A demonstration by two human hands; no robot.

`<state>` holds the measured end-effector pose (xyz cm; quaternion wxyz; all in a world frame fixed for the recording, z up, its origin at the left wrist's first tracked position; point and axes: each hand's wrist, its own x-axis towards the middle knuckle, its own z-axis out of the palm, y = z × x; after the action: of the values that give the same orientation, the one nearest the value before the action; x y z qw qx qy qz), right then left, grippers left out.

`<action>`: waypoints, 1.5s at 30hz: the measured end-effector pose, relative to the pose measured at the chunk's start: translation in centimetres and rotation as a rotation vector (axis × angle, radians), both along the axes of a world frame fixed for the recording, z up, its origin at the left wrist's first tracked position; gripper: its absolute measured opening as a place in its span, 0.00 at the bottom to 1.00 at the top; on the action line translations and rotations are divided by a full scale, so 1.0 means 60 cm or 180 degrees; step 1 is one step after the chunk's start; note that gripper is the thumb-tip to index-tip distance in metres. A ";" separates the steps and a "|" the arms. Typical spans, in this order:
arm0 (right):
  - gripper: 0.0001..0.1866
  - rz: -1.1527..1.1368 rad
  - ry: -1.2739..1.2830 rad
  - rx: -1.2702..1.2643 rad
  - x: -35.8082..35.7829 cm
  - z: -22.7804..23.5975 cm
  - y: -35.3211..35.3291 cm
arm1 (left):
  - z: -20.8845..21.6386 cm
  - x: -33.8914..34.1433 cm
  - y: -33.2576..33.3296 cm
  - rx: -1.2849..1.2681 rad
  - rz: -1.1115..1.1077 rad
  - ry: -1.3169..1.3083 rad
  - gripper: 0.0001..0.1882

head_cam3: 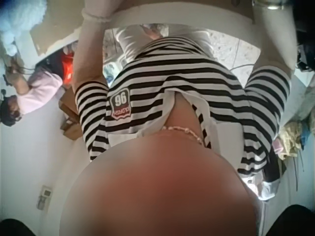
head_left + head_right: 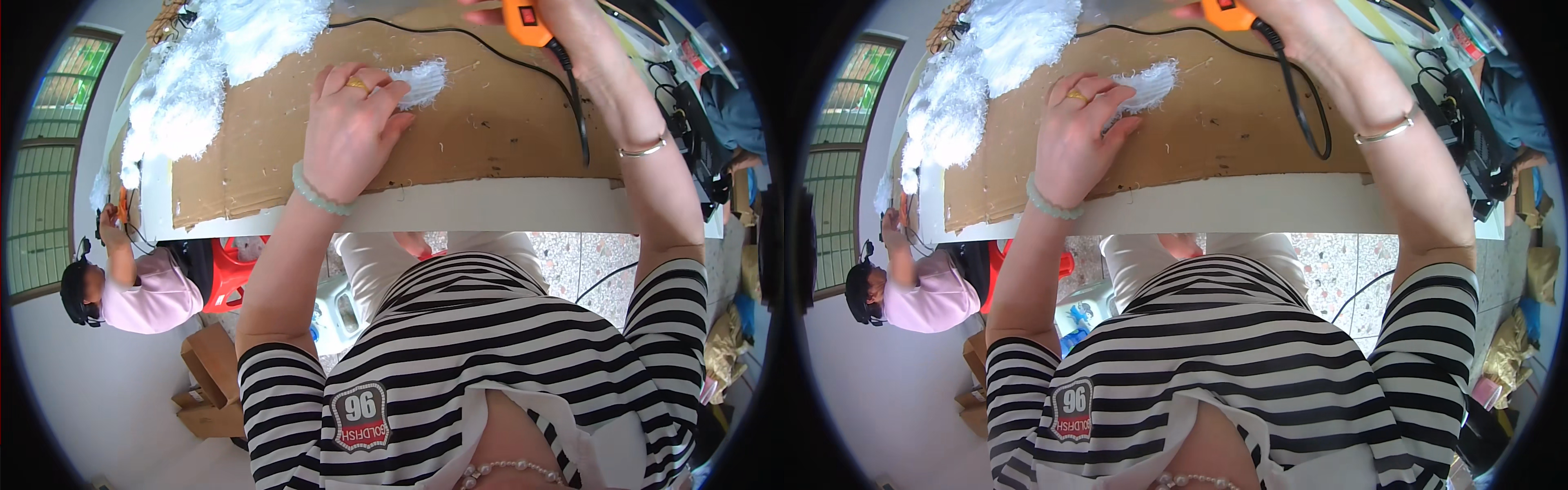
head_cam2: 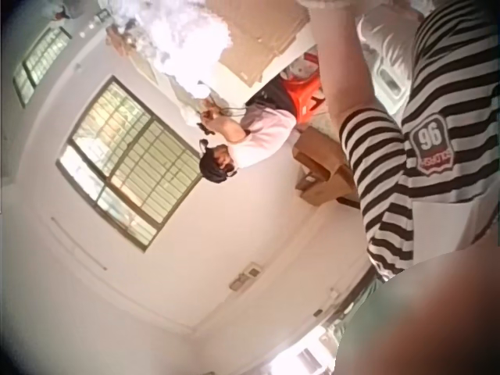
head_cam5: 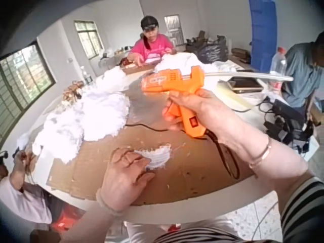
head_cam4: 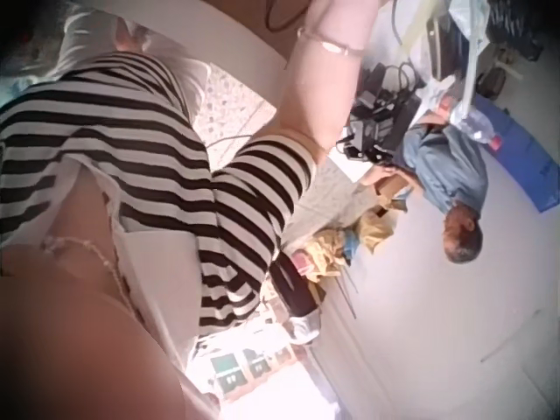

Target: Applying hot glue to white material and attaching synthetic fiber padding to assemble a product.

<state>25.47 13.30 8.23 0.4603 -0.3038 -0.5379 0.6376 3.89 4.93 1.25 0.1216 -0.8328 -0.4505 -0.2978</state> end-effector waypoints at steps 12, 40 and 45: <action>0.20 0.0155 -0.0987 0.0369 0.112 -0.046 -0.050 | 0.013 -0.017 -0.026 -0.0543 -0.0442 0.0122 0.06; 0.13 0.1409 -0.2262 0.0235 0.018 -0.074 -0.093 | -0.021 -0.064 -0.034 -0.0544 0.0072 -0.0242 0.15; 0.13 0.1345 -0.2366 0.0397 0.020 -0.078 -0.094 | -0.018 -0.059 -0.036 -0.0524 0.0127 -0.0181 0.15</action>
<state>26.68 7.65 3.53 0.1121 -0.3676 -0.7550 0.5313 0.34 2.76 0.16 0.0458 -0.8221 -0.4932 -0.2808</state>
